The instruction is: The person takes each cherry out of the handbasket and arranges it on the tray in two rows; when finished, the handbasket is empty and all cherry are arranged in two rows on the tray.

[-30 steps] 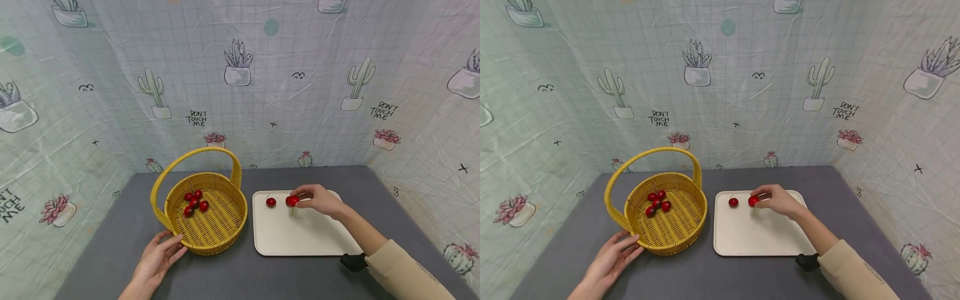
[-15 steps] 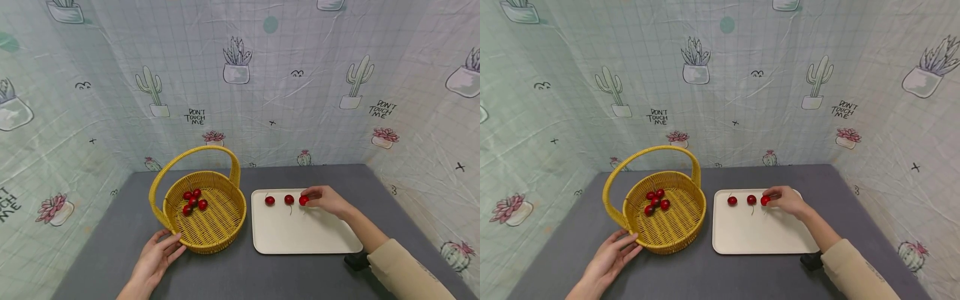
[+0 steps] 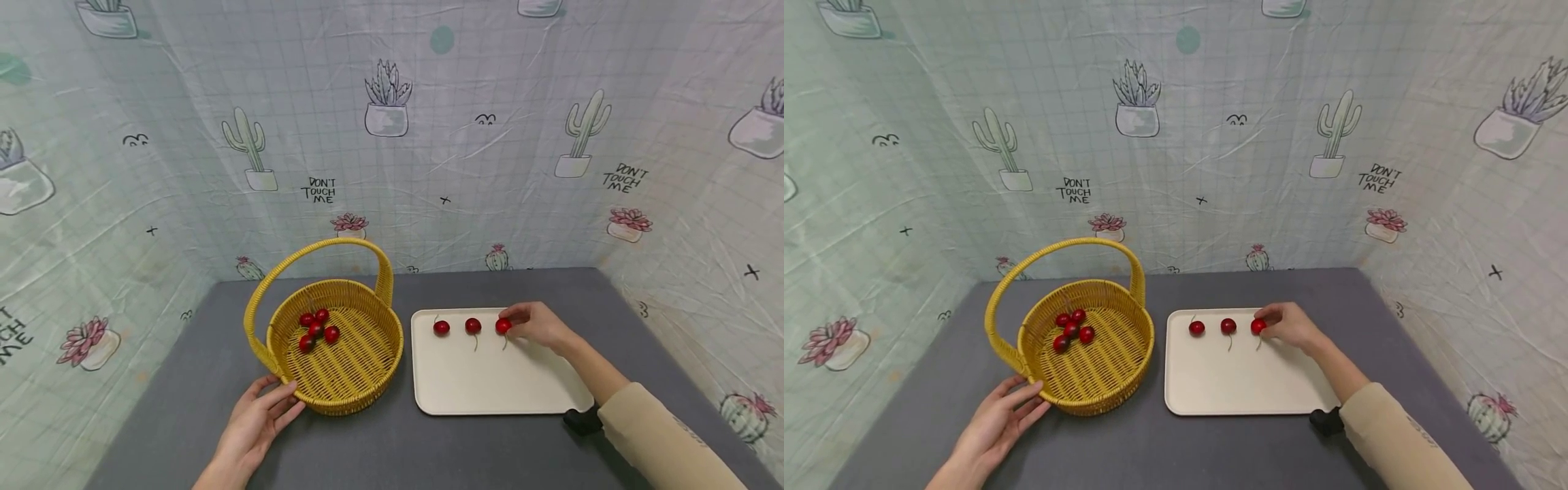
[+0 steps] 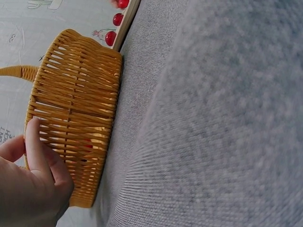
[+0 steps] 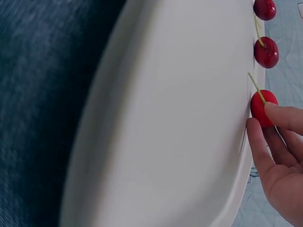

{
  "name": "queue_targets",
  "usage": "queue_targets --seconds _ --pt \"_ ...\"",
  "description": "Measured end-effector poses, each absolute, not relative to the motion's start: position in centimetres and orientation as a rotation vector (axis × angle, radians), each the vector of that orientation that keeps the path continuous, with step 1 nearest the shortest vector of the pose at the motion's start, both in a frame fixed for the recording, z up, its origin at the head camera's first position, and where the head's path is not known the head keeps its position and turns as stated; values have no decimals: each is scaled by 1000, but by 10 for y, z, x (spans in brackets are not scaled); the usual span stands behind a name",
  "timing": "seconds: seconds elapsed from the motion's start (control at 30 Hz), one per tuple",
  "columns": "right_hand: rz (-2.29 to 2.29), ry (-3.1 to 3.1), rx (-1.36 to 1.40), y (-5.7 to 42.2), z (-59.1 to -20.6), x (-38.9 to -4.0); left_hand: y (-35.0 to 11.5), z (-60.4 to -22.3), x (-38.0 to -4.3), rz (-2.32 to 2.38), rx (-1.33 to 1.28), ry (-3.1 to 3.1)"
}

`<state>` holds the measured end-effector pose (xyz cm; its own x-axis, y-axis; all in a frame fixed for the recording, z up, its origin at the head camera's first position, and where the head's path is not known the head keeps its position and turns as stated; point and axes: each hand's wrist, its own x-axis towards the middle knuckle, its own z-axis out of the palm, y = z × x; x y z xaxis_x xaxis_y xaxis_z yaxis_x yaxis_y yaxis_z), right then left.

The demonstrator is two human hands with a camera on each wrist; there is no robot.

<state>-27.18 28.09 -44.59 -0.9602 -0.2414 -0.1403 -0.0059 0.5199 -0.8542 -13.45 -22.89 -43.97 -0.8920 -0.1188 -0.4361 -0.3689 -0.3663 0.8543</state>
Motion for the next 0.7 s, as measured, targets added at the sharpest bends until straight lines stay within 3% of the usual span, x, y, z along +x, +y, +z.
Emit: queue_targets --seconds 0.7 --pt "-1359 2608 -283 286 -447 -276 -228 -438 -132 2394 -649 1674"
